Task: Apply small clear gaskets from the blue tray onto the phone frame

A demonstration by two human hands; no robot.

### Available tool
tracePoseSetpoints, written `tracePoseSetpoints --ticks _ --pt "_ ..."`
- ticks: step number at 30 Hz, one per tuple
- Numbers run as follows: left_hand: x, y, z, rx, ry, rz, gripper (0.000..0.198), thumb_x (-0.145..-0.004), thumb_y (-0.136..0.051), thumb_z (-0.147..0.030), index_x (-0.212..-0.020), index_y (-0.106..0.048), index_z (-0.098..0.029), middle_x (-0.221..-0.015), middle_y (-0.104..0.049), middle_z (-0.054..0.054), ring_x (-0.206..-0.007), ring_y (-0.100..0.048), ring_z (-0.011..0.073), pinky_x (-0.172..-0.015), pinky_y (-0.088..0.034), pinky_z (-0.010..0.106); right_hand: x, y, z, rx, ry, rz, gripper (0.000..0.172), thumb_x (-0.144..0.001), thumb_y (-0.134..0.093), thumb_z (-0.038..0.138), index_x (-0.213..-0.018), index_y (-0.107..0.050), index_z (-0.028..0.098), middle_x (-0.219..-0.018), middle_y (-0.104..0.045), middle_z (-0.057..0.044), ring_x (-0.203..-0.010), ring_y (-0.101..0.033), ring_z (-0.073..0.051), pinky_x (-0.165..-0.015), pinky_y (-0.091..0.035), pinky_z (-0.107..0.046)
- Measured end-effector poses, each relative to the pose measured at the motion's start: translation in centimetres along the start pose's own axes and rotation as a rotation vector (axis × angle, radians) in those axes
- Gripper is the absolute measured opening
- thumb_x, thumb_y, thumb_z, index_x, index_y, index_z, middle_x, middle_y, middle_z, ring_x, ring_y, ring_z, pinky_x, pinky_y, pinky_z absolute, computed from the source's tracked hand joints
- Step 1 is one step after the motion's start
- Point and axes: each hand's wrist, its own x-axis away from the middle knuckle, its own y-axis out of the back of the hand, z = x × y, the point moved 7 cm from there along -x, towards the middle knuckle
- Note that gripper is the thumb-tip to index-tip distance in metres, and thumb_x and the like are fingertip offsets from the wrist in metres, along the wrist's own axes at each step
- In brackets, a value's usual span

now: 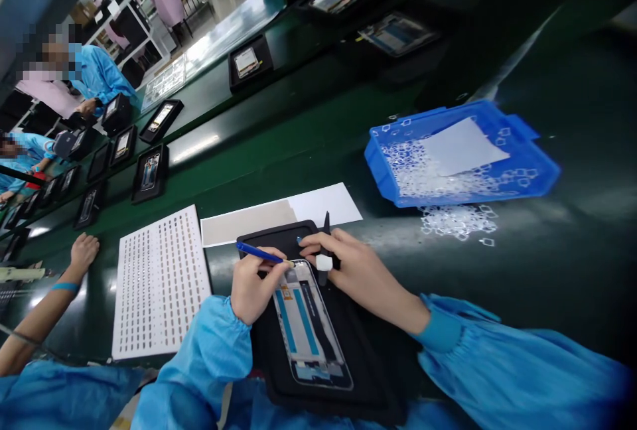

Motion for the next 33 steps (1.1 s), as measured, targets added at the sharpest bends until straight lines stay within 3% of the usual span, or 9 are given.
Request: tracePoseSetpoints --ticks 6,14,17,20,23,25,27,29,33 --pt "-0.1 -0.3 -0.6 -0.125 -0.073 0.043 0.017 -0.09 -0.06 -0.032 -0.092 -0.067 -0.017 -0.091 -0.07 0.006 -0.077 -0.069 0.0164 -0.067 -0.058 0.024 0.1 -0.2 -0.3 -0.029 -0.036 0.041 0.034 -0.079 -0.047 0.007 -0.104 -0.064 0.023 -0.082 -0.059 -0.003 -0.08 -0.059 -0.02 -0.065 -0.047 -0.027" --pt "0.9 -1.9 -2.4 -0.592 -0.337 0.081 0.014 -0.095 -0.053 -0.026 -0.098 -0.065 -0.021 -0.086 -0.067 0.004 -0.073 -0.066 0.0154 -0.061 -0.049 0.021 0.2 -0.1 -0.2 -0.035 -0.035 0.059 0.044 -0.073 -0.045 0.002 -0.106 -0.064 0.023 -0.082 -0.06 -0.003 -0.079 -0.057 -0.02 -0.065 -0.047 -0.027" --pt "0.4 -1.9 -2.0 -0.485 -0.281 0.076 0.013 -0.094 -0.054 -0.027 -0.095 -0.065 -0.02 -0.086 -0.069 0.004 -0.074 -0.067 0.0158 -0.065 -0.052 0.022 0.2 -0.2 -0.2 -0.006 -0.044 0.069 0.049 -0.067 -0.046 0.0 -0.106 -0.064 0.024 -0.078 -0.058 -0.002 -0.075 -0.056 -0.02 -0.063 -0.046 -0.026" --pt "-0.1 -1.0 -0.9 -0.191 -0.122 0.033 0.01 -0.09 -0.061 -0.028 -0.089 -0.065 -0.019 -0.087 -0.07 0.004 -0.077 -0.068 0.0164 -0.069 -0.055 0.024 0.1 -0.3 -0.2 0.012 -0.038 0.066 0.05 -0.065 -0.045 0.0 -0.104 -0.065 0.024 -0.076 -0.058 -0.002 -0.075 -0.056 -0.02 -0.062 -0.046 -0.027" --pt "0.1 1.0 -0.1 0.066 -0.032 -0.127 0.009 -0.09 -0.059 -0.027 -0.09 -0.061 -0.018 -0.088 -0.068 0.005 -0.082 -0.068 0.0168 -0.072 -0.056 0.025 0.1 -0.3 -0.1 0.025 -0.018 0.049 0.047 -0.067 -0.045 0.002 -0.104 -0.065 0.024 -0.076 -0.059 -0.002 -0.075 -0.056 -0.021 -0.062 -0.047 -0.028" --pt "0.5 2.3 -0.5 0.115 -0.086 -0.205 0.009 -0.094 -0.05 -0.023 -0.092 -0.058 -0.018 -0.09 -0.065 0.005 -0.087 -0.066 0.0169 -0.079 -0.054 0.029 0.1 -0.2 0.2 0.027 0.0 0.043 0.046 -0.068 -0.045 0.003 -0.104 -0.064 0.023 -0.076 -0.06 -0.003 -0.075 -0.056 -0.021 -0.062 -0.047 -0.028" --pt "0.9 2.6 -1.4 0.001 -0.193 -0.154 0.015 -0.094 -0.044 -0.018 -0.089 -0.058 -0.018 -0.087 -0.06 0.005 -0.085 -0.063 0.0161 -0.079 -0.051 0.03 0.2 -0.2 0.4 0.028 0.013 0.049 0.043 -0.069 -0.046 0.004 -0.103 -0.064 0.023 -0.075 -0.06 -0.003 -0.075 -0.055 -0.021 -0.061 -0.047 -0.029" --pt "1.3 1.7 -2.3 -0.276 -0.319 -0.028 0.019 -0.091 -0.044 -0.016 -0.09 -0.063 -0.018 -0.082 -0.055 0.005 -0.077 -0.057 0.0157 -0.07 -0.047 0.029 0.2 -0.1 0.5 0.026 0.014 0.052 0.041 -0.071 -0.046 0.005 -0.103 -0.064 0.023 -0.075 -0.06 -0.003 -0.075 -0.055 -0.022 -0.061 -0.047 -0.029" --pt "2.3 -0.8 -2.2 -0.84 -0.529 0.135 0.03 -0.087 -0.051 -0.016 -0.112 -0.065 -0.023 -0.077 -0.05 0.003 -0.068 -0.049 0.0164 -0.058 -0.037 0.028 0.2 -0.2 0.2 0.027 0.003 0.056 0.044 -0.07 -0.045 0.005 -0.105 -0.064 0.024 -0.075 -0.06 -0.003 -0.075 -0.055 -0.022 -0.061 -0.047 -0.029"
